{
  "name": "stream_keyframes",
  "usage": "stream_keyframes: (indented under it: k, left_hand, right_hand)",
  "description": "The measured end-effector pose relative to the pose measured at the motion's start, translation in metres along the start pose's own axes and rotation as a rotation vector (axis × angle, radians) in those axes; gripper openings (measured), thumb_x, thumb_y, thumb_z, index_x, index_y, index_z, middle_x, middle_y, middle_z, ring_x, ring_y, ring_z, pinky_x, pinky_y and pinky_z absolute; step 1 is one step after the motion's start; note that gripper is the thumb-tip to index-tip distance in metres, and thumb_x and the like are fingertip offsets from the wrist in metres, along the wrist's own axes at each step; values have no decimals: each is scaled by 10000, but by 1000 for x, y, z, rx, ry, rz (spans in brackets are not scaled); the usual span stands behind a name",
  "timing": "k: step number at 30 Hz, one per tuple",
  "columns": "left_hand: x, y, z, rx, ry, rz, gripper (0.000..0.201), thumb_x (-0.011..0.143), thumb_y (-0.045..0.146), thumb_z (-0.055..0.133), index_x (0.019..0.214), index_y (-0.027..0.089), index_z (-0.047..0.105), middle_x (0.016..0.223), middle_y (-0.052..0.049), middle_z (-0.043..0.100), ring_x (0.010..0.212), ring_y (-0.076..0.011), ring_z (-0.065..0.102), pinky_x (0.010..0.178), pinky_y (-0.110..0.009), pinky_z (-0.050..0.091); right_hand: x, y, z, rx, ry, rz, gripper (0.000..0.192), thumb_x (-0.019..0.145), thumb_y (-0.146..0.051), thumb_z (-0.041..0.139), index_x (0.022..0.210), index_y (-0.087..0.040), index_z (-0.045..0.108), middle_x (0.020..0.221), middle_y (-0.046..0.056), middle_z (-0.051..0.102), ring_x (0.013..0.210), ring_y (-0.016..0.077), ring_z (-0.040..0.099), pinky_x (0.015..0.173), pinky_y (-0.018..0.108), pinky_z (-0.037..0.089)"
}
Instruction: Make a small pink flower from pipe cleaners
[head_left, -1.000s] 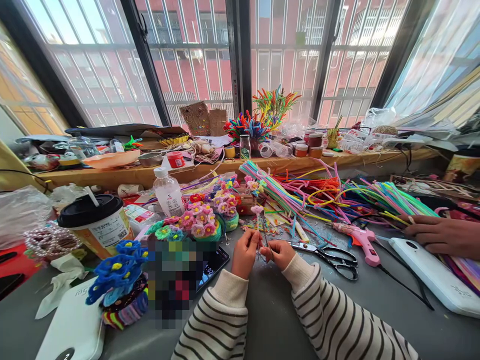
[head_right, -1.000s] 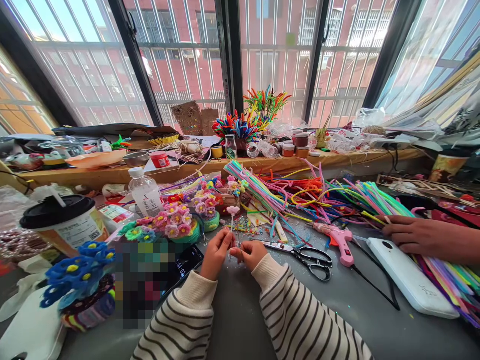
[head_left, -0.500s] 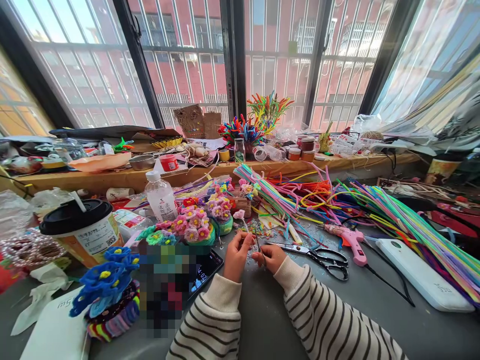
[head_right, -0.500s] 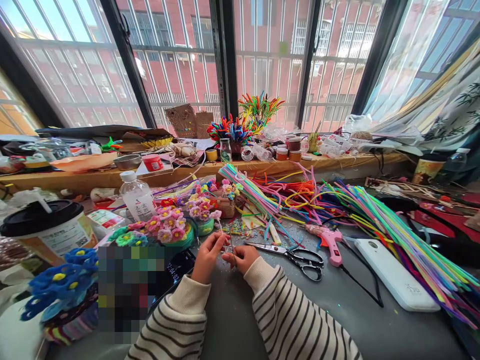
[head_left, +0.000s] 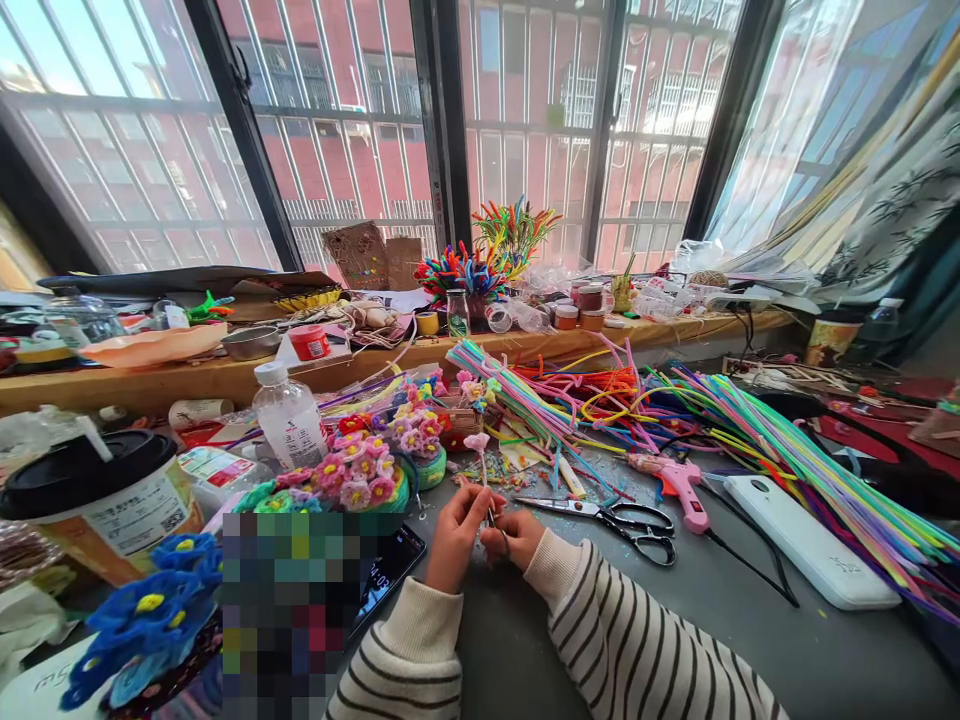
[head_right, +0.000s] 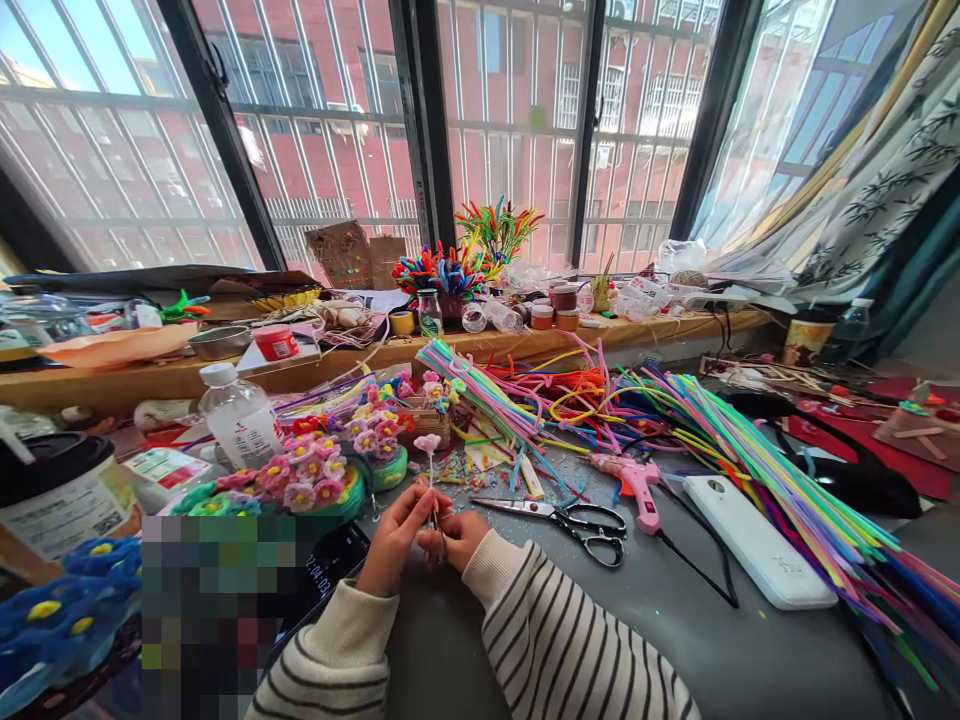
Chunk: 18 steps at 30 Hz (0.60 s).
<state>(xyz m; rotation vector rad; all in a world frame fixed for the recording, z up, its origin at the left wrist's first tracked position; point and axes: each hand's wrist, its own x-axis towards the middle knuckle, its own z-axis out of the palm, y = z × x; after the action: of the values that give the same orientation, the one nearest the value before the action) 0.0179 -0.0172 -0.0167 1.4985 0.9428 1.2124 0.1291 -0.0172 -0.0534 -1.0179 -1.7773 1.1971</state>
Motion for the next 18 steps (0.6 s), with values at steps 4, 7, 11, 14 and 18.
stream_keyframes:
  k: [4, 7, 11, 14, 18]
  left_hand:
    - [1, -3, -1, 45, 120, 22, 183, 649, 326, 500, 629, 148, 541, 713, -28, 556, 679, -130, 498, 657, -233, 377]
    - [2, -5, -2, 80, 183, 11, 195, 644, 335, 503, 664, 145, 545, 678, -25, 540, 673, -131, 492, 638, -235, 382]
    - [3, -9, -4, 51, 226, -32, 214, 636, 351, 508, 683, 144, 537, 684, -22, 541, 683, -135, 499, 624, -235, 391]
    - [3, -11, -5, 8, 268, -71, 234, 617, 356, 528, 712, 143, 536, 701, -18, 543, 667, -127, 497, 582, -220, 393]
    - [3, -10, -6, -64, 330, -95, 262, 606, 358, 539, 744, 135, 541, 672, -9, 543, 612, -105, 483, 537, -198, 383]
  right_hand:
    - [-1, -3, 0, 1, 70, 34, 513, 576, -612, 416, 446, -133, 543, 402, -17, 443, 402, 59, 353, 406, 194, 277]
    - [-1, -4, -1, 13, 134, 29, 457, 579, -558, 477, 521, -115, 573, 435, -18, 456, 416, 58, 357, 419, 192, 282]
    - [-1, -5, -4, 31, 232, 43, 420, 562, -526, 519, 547, -111, 578, 459, -18, 461, 443, 64, 371, 439, 193, 289]
    - [-1, -6, -5, 41, 265, 40, 417, 561, -525, 519, 538, -113, 577, 460, -19, 460, 453, 68, 376, 451, 196, 293]
    - [0, -7, -5, 41, 237, 42, 409, 554, -521, 524, 524, -117, 580, 454, -19, 470, 446, 63, 369, 449, 195, 289]
